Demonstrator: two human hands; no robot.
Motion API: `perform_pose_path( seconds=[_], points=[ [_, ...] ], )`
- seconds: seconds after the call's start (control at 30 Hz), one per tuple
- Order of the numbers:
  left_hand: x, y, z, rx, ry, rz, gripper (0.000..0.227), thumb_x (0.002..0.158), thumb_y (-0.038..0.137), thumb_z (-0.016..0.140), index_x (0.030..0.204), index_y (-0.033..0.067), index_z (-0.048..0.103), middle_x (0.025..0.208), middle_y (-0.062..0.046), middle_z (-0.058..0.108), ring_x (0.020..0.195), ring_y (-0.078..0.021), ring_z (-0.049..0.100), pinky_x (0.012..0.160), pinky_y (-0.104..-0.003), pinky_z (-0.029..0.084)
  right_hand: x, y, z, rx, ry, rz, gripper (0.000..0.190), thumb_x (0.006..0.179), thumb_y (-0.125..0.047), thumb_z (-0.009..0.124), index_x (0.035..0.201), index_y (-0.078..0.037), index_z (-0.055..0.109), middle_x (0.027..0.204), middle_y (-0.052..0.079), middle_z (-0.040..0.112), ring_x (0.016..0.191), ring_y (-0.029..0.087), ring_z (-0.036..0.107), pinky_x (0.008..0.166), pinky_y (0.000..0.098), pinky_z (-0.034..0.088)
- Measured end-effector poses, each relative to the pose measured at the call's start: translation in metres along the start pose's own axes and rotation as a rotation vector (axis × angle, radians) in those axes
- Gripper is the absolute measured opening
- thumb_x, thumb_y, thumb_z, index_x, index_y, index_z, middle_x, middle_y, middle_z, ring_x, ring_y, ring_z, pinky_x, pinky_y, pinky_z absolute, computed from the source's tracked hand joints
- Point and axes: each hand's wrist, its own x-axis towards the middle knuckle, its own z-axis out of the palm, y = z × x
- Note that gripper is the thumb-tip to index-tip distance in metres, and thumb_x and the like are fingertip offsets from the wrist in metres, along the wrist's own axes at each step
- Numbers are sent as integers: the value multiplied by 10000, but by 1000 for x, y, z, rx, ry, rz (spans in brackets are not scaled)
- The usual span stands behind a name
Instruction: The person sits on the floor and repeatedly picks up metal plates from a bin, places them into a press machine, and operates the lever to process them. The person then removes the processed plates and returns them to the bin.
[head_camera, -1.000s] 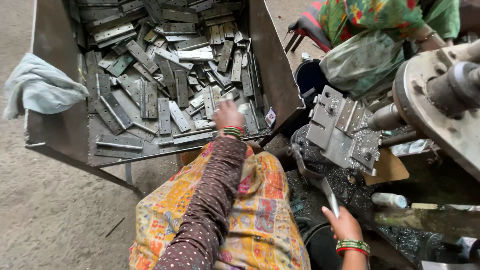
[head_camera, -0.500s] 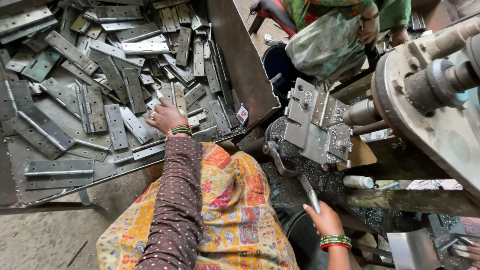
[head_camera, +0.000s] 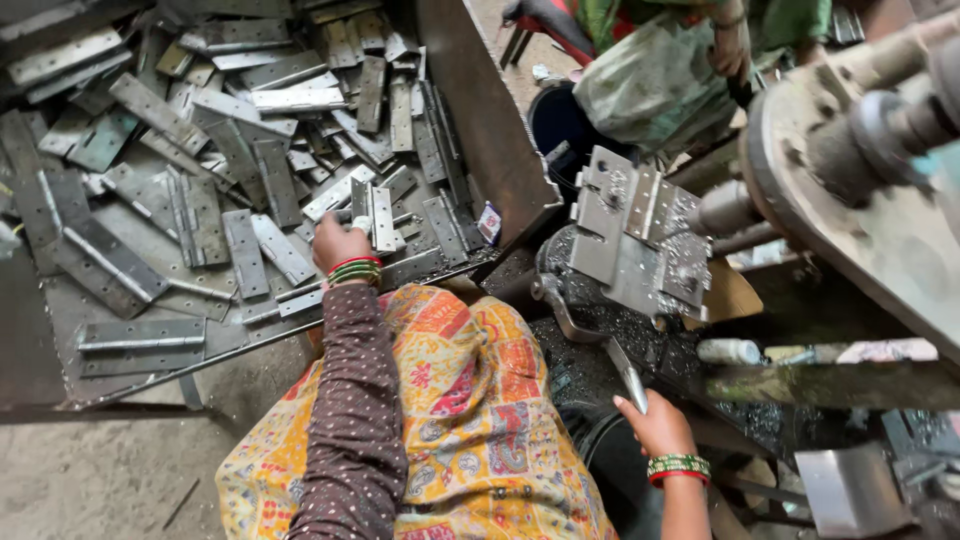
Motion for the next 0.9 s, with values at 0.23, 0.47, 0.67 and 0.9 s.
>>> perform_pose_path(
  seconds=[0.23, 0.47, 0.67, 0.9],
  points=[
    [-35, 89, -29, -915, -409, 193, 279, 913, 14, 763, 1187, 23, 710, 1013, -50, 763, 861, -132, 692, 756, -264, 551, -2, 4, 8, -19, 92, -72, 512, 866, -538, 694, 937, -32, 657, 631, 159, 700, 481, 278, 690, 526, 427, 553],
    [-86, 139, 67, -1125, -682, 188, 418, 840, -102, 645, 1244, 0, 674, 1096, -75, 746, 938, -139, 704, 774, -250, 555, 3, 11, 19, -118, 160, -164, 502, 860, -546, 687, 977, -58, 678, 836, 214, 737, 820, 400, 720, 767, 514, 559],
    [-130, 152, 73, -1169, -586, 144, 339, 852, -79, 709, 1179, -8, 656, 1076, -76, 741, 948, -148, 696, 851, -272, 571, 4, 17, 21, -121, 160, -196, 497, 873, -538, 679, 969, -50, 683, 920, 209, 740, 892, 406, 715, 806, 521, 557],
    [-211, 223, -3, -47, -471, 558, 521, 996, 401, 742, 1347, 55, 575, 1311, -249, 603, 1126, -384, 629, 960, -483, 528, 4, 11, 19, -114, 116, -178, 530, 889, -563, 668, 1008, -46, 662, 906, 201, 743, 872, 387, 733, 792, 507, 574]
  ],
)
